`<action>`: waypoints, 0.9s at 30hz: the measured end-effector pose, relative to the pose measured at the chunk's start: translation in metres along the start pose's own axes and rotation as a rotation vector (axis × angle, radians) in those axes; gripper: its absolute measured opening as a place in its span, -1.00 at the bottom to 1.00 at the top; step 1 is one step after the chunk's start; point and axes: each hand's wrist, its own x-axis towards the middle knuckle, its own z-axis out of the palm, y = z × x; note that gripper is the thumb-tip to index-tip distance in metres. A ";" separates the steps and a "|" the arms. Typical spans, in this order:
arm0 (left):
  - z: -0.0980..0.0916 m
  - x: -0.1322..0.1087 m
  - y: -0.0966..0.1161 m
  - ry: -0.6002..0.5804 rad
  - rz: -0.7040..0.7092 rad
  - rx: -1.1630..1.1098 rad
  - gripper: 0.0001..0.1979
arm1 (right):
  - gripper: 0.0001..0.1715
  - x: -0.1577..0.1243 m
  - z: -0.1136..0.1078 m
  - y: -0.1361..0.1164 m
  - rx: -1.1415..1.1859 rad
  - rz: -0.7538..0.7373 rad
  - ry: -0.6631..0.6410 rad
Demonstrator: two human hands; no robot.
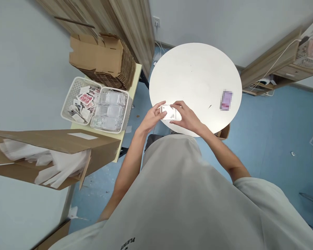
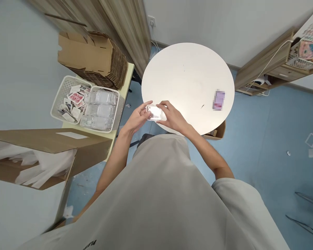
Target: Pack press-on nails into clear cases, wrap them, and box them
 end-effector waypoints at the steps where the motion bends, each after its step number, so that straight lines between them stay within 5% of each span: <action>1: 0.004 -0.004 -0.002 -0.002 0.017 -0.049 0.05 | -0.04 0.000 0.001 0.003 0.062 0.011 0.027; 4: 0.013 -0.014 -0.007 0.035 0.065 -0.118 0.17 | 0.05 0.001 0.004 0.009 0.248 0.036 0.075; 12: 0.013 -0.020 -0.013 0.071 0.052 -0.038 0.03 | 0.01 -0.001 0.010 0.005 0.501 0.150 -0.073; 27: 0.021 -0.032 -0.022 0.044 -0.016 0.031 -0.13 | -0.24 -0.015 -0.005 0.001 0.490 0.248 -0.240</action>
